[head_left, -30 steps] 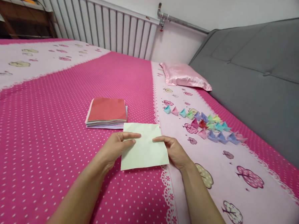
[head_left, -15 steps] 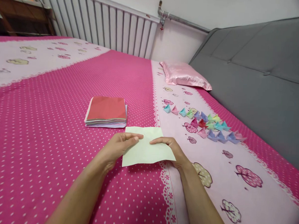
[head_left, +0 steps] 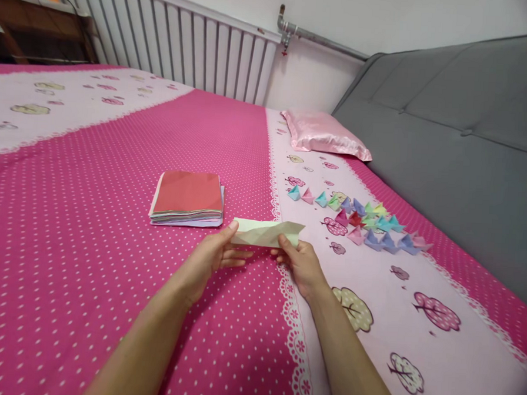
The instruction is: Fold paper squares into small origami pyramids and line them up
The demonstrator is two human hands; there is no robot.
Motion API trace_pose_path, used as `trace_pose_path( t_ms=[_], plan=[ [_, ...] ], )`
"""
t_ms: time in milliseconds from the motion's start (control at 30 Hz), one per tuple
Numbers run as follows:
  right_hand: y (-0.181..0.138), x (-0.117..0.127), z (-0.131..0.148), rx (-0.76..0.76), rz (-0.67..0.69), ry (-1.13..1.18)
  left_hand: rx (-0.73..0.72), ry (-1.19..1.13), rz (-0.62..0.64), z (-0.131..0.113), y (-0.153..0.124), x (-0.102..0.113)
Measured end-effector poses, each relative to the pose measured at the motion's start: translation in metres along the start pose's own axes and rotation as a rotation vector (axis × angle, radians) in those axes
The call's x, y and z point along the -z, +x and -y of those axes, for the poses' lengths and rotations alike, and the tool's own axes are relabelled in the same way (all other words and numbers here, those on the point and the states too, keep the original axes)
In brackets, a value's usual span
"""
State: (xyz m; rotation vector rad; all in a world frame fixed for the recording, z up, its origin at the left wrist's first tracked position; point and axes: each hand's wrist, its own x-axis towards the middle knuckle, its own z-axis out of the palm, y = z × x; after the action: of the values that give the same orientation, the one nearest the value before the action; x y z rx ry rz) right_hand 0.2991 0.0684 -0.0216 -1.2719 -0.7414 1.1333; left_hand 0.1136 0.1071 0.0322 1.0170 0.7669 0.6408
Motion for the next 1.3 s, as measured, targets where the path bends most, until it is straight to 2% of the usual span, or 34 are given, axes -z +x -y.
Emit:
trace_pose_path(
  t_ms=[200, 500, 733, 967, 1133, 1300],
  plan=[
    [-0.002, -0.003, 0.001, 0.027, -0.022, 0.039, -0.13, 0.187, 0.076, 0.003, 0.0, -0.001],
    [-0.005, -0.005, 0.002, 0.025, 0.025, 0.059, -0.128, 0.188, -0.121, 0.007, 0.005, -0.002],
    [-0.005, -0.006, 0.001, 0.036, -0.001, 0.05, -0.125, 0.216, -0.188, 0.008, 0.007, 0.0],
    [-0.013, -0.018, -0.001, 0.098, -0.091, -0.01, -0.193, 0.217, -0.344, 0.008, 0.008, 0.002],
    [-0.016, -0.025, -0.004, 0.205, -0.175, -0.075, -0.208, 0.17, -0.372, 0.008, 0.008, 0.0],
    [-0.019, -0.032, 0.0, 0.289, -0.152, -0.034, -0.239, 0.055, -0.347, 0.008, 0.008, -0.004]
  ],
)
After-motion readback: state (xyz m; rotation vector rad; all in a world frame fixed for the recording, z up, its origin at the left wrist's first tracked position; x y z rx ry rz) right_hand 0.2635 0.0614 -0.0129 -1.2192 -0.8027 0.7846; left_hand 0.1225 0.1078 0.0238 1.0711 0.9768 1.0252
